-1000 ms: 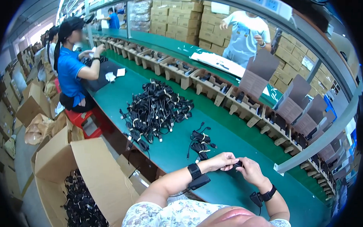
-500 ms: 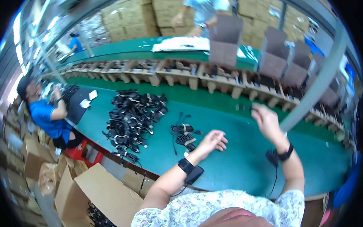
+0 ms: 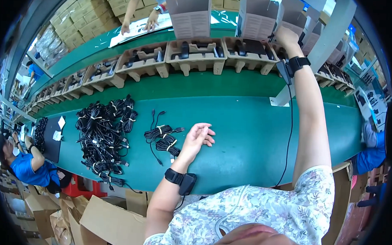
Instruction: The person assembles electronic components by hand, picking up a cable and a baseplate, fitting the cable into the baseplate, and placing the assembled unit into a cardboard tray.
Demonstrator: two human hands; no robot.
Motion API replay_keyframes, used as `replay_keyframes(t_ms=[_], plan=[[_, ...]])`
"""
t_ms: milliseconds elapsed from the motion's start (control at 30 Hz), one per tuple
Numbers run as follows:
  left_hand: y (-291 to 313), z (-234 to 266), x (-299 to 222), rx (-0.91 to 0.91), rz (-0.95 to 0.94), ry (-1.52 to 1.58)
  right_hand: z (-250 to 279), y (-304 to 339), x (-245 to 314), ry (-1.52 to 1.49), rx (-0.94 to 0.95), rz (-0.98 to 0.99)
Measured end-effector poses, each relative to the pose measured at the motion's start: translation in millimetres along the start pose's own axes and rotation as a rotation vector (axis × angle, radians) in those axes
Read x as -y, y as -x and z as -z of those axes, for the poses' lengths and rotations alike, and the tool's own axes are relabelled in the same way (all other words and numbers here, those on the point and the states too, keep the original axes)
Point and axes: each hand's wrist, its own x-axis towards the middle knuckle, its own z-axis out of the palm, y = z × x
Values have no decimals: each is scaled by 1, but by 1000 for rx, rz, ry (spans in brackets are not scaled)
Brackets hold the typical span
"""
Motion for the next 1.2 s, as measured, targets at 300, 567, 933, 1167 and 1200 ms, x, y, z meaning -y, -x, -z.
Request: replay_keyframes(t_ms=[300,567,933,1167,1200], plan=[[-2,7,3,-27,19,4,-36,-33,-15,18,103,-174],[-5,8,9,-18,-7,-67,-75,-42,-25,113,252,-308],[-7,25,11,-46,0,-51,-170,-69,-11,-33,126,-307],[-2,31,17,-45,-10,-20,-213,-87,-29,44,-22,-239],[6,30,17,-52,-16,-16,-174,-59,2,138,-25,-203]])
